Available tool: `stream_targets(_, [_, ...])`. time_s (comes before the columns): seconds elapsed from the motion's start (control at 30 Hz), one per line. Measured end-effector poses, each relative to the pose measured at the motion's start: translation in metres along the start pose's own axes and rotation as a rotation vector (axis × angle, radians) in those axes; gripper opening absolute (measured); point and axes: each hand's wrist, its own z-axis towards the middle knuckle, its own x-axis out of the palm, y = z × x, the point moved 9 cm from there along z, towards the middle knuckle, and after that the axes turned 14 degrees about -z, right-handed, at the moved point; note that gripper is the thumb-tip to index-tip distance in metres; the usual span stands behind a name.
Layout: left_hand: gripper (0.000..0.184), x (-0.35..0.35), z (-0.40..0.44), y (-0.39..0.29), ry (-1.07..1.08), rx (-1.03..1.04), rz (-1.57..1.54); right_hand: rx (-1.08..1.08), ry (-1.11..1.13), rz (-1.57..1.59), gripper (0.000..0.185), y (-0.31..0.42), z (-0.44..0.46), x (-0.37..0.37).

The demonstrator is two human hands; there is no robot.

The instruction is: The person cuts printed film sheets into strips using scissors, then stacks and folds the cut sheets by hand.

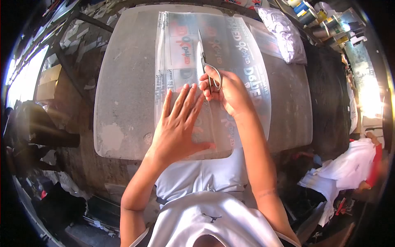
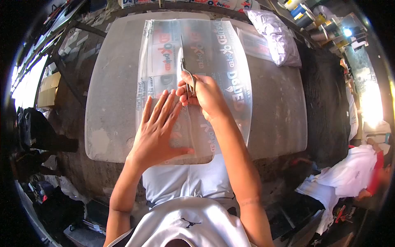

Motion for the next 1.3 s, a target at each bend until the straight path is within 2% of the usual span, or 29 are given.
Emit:
stream_targets(0.27, [0.129, 0.002, -0.001, 0.001, 0.000, 0.007, 0.013, -0.035, -0.043, 0.003, 0.043, 0.004, 0.002, 0.003])
stream_targets(0.4, [0.124, 0.002, -0.001, 0.001, -0.012, 0.024, -0.005, -0.035, -0.036, -0.001, 0.042, 0.008, 0.003, 0.005])
stream_targets(0.5, [0.131, 0.002, -0.001, 0.002, -0.002, 0.002, 0.001, -0.045, -0.037, 0.007, 0.041, 0.009, 0.009, 0.005])
stream_targets(1.3, [0.121, -0.005, 0.001, 0.001, -0.028, 0.000, -0.022, -0.034, 0.069, -0.032, 0.041, 0.013, 0.033, -0.010])
